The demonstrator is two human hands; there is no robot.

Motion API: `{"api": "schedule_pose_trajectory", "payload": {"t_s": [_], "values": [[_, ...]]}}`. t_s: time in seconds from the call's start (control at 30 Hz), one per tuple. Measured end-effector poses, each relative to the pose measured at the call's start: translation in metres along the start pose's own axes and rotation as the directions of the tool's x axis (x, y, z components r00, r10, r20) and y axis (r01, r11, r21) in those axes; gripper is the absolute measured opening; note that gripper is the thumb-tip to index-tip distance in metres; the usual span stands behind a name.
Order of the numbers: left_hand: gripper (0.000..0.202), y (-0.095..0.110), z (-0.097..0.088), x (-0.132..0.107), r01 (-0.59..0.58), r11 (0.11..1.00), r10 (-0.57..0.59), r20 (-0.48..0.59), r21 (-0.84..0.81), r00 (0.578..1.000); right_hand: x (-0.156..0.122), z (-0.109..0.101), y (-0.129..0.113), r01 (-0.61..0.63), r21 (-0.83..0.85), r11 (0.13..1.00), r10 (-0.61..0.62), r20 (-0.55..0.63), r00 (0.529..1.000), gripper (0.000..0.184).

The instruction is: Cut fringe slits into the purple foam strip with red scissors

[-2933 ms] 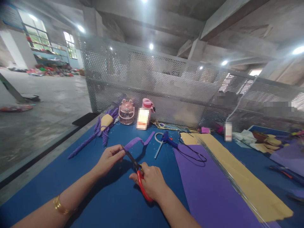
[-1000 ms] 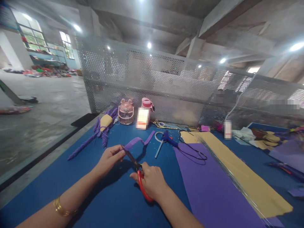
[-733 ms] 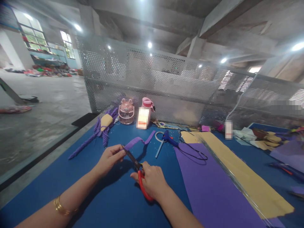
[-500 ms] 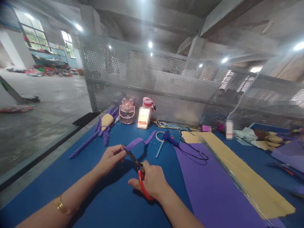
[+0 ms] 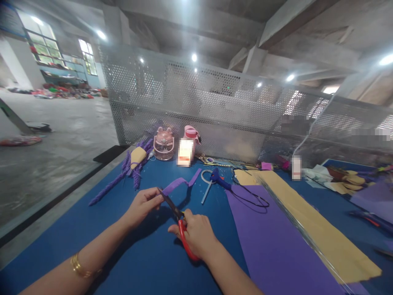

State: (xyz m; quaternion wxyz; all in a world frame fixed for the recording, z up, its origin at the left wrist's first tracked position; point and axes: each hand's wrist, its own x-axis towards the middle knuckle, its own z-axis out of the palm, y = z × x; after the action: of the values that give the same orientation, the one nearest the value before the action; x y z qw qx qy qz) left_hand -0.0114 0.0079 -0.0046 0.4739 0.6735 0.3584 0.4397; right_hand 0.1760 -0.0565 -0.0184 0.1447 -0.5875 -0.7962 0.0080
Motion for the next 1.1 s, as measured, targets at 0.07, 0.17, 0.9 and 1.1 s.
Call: {"api": "schedule_pose_trajectory", "payload": {"t_s": [0.07, 0.17, 0.9, 1.1], "values": [[0.027, 0.0, 0.0, -0.0001, 0.005, 1.0, -0.005, 0.001, -0.008, 1.0, -0.0002, 0.0001, 0.0002, 0.007, 0.004, 1.0, -0.007, -0.007, 1.0, 0.045], [0.027, -0.0004, 0.0002, -0.0001, 0.01, 1.0, -0.01, 0.0, -0.025, 1.0, -0.0002, 0.0001, 0.0002, 0.01, -0.011, 1.0, -0.01, -0.018, 1.0, 0.046], [0.029, -0.0014, -0.0023, 0.0011, 0.017, 0.999, -0.015, 0.036, -0.049, 0.999, 0.0001, 0.0016, 0.0013, 0.037, -0.041, 0.998, -0.039, -0.054, 0.998, 0.054], [0.029, -0.001, -0.0024, 0.0015, 0.023, 0.999, -0.021, 0.042, -0.039, 0.999, 0.0004, 0.0013, 0.0013, 0.044, -0.027, 0.999, -0.046, -0.054, 0.997, 0.055]]}}
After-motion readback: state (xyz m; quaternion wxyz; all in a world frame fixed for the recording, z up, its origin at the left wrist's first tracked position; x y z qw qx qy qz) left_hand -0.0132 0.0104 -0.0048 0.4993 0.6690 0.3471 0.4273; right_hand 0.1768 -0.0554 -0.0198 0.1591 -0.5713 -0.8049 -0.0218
